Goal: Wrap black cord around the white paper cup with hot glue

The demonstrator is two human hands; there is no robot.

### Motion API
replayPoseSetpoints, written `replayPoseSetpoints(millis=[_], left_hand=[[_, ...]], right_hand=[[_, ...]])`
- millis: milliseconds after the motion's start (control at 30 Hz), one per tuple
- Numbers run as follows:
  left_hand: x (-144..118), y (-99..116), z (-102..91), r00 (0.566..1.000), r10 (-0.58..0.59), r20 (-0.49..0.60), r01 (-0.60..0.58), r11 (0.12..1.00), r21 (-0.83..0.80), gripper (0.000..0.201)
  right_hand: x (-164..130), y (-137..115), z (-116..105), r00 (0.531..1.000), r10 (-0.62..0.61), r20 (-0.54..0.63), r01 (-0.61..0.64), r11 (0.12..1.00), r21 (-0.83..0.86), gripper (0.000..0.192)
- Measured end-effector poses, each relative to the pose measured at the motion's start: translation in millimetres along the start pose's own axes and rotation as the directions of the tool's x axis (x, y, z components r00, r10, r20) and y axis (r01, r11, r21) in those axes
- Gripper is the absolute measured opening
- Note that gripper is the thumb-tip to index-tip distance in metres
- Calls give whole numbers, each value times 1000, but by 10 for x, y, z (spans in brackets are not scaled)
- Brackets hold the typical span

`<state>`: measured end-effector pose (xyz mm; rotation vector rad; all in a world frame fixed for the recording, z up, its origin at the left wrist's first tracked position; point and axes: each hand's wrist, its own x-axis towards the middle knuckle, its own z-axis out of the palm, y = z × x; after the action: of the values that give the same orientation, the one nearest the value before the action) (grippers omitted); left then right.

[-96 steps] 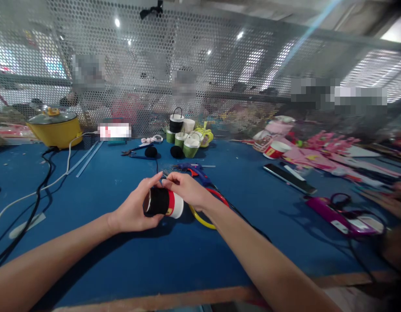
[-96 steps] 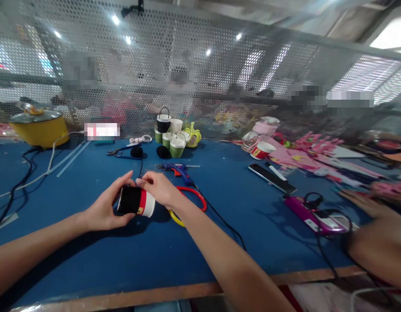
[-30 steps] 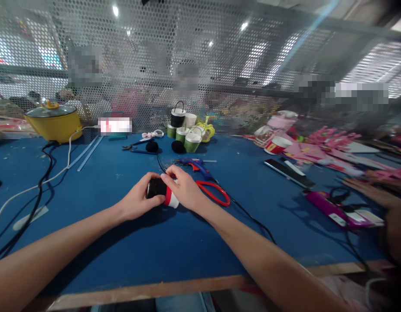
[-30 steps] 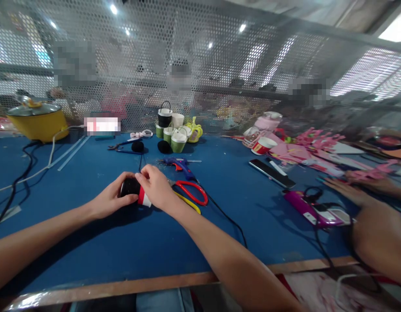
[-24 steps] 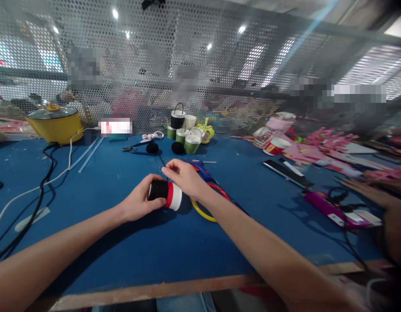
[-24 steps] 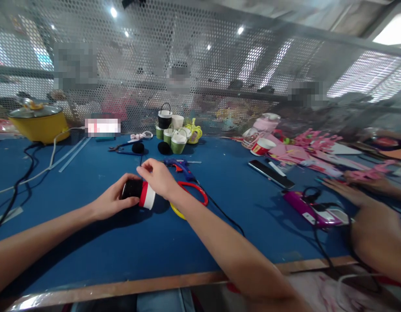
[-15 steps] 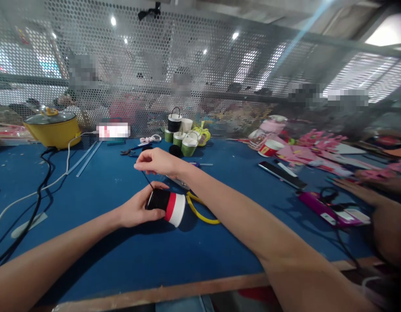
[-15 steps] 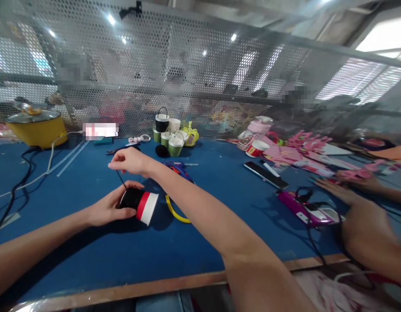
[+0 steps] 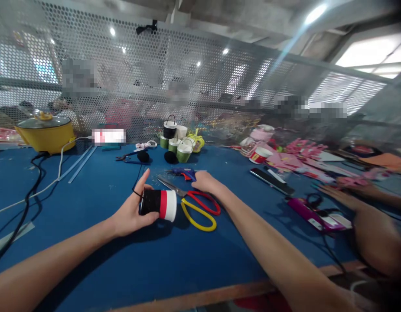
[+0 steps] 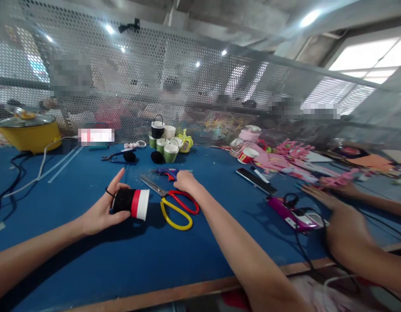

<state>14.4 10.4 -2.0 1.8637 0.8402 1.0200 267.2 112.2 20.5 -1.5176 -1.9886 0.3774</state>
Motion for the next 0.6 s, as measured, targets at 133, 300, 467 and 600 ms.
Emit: replayPoseSetpoints(millis=[133,300,467,600], left_hand=[[8,-40,-17,1000,-7,-31,7,1000,12,93],[17,-23,-30,997,-65,-51,66,998,9,91],[46,16,-28,995,-93,-45,93,996,-3,91],[60,15,-39,994,-96,-53,96,995,-11,90]], right_hand=[[-19,22,103,974,226,-18,-227,973,-52,22],[-114,-241,-134,965,259,-28,-256,964,75,33],[-435,-622,-411,970,154,186,-196,952,237,19],[-664,-798,-389,984,88,157,-129,953,274,18]])
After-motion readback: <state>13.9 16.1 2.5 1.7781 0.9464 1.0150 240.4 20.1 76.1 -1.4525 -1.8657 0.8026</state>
